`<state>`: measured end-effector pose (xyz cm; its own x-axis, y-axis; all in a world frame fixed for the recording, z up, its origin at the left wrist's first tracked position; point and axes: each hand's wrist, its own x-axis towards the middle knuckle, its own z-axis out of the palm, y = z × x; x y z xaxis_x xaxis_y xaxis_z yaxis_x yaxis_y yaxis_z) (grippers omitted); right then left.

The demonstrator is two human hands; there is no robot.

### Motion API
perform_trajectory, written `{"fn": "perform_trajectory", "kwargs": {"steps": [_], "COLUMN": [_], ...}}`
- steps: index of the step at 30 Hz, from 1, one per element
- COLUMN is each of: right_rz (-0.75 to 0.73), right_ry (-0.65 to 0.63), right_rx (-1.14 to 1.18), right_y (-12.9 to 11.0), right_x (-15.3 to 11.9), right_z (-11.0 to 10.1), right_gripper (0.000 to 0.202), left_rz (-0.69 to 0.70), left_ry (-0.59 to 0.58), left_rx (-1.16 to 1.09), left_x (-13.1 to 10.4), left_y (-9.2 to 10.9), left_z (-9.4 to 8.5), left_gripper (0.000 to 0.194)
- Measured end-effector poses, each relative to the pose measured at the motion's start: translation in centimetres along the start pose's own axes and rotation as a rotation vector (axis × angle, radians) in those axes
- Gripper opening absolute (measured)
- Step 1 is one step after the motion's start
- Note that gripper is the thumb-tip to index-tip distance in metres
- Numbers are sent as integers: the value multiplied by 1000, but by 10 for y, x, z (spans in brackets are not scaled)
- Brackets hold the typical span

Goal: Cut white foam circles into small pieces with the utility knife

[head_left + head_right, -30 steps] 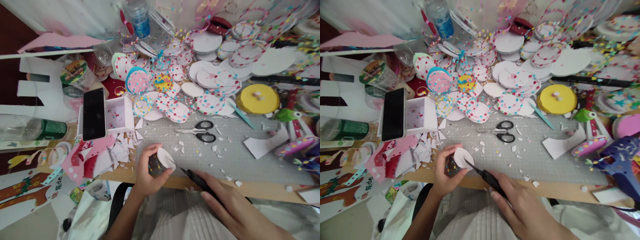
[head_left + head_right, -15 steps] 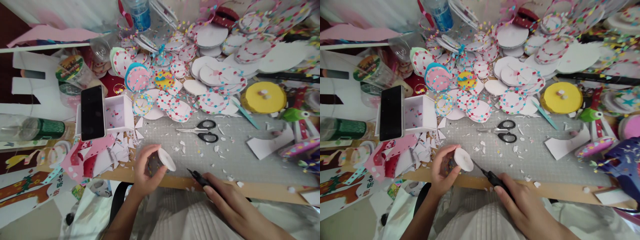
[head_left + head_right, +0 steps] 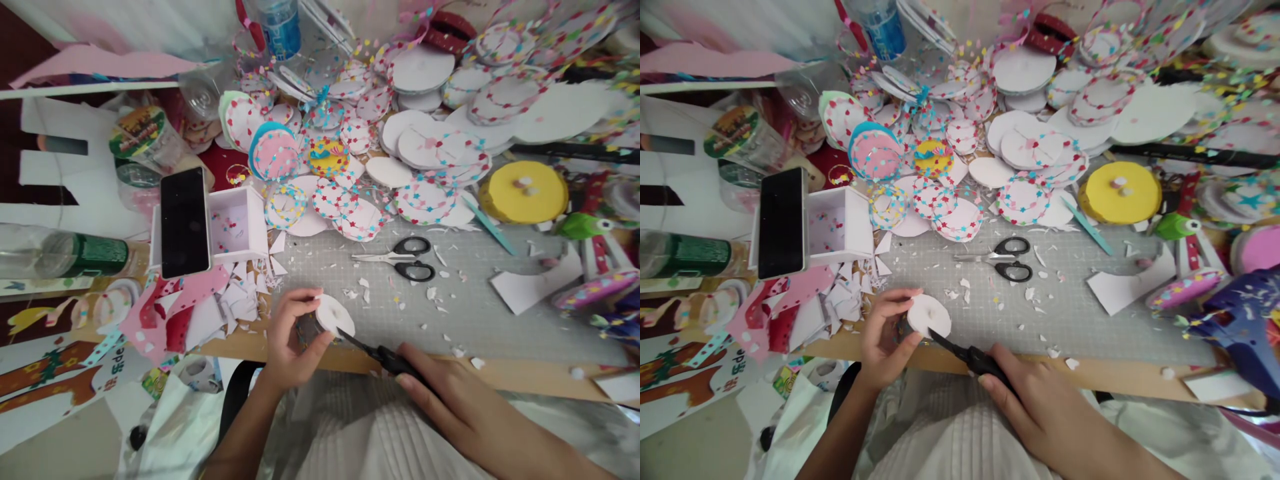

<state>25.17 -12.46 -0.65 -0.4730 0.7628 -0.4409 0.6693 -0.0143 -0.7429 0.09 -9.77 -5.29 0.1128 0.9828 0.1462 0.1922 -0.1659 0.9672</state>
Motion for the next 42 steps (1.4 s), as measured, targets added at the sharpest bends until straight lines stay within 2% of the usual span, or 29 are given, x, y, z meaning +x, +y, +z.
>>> {"fn": "perform_trajectory", "kwargs": {"steps": [12,21,26,34,38,42], "right_rz": [4,113,165,118,96,144], "right_ry": [-79,-184,-257,-242,-207,-153], "right_rx": [-192,-201,-203,-239,-178,-90], "right_y": [-4,-11,-12,-8,-8,-10], "right_x": [4,9,11,18,16,1], "right_z": [-6,-9,-13,-11,-18,-26], "right_gripper": [39,50,49,49,53,54], "left_rz": [-19,-1,22,16,35,68], "left_ry": [-11,9,14,30,65,35], "left_rx": [-114,-133,-145,-205,-108,154], "left_x": [3,3,4,3,3,3], "left_y": [0,-1,-1,-4,-2,12], "left_z": [0,1,2,5,7,10], "left_gripper": [31,32,32,33,34,40]}}
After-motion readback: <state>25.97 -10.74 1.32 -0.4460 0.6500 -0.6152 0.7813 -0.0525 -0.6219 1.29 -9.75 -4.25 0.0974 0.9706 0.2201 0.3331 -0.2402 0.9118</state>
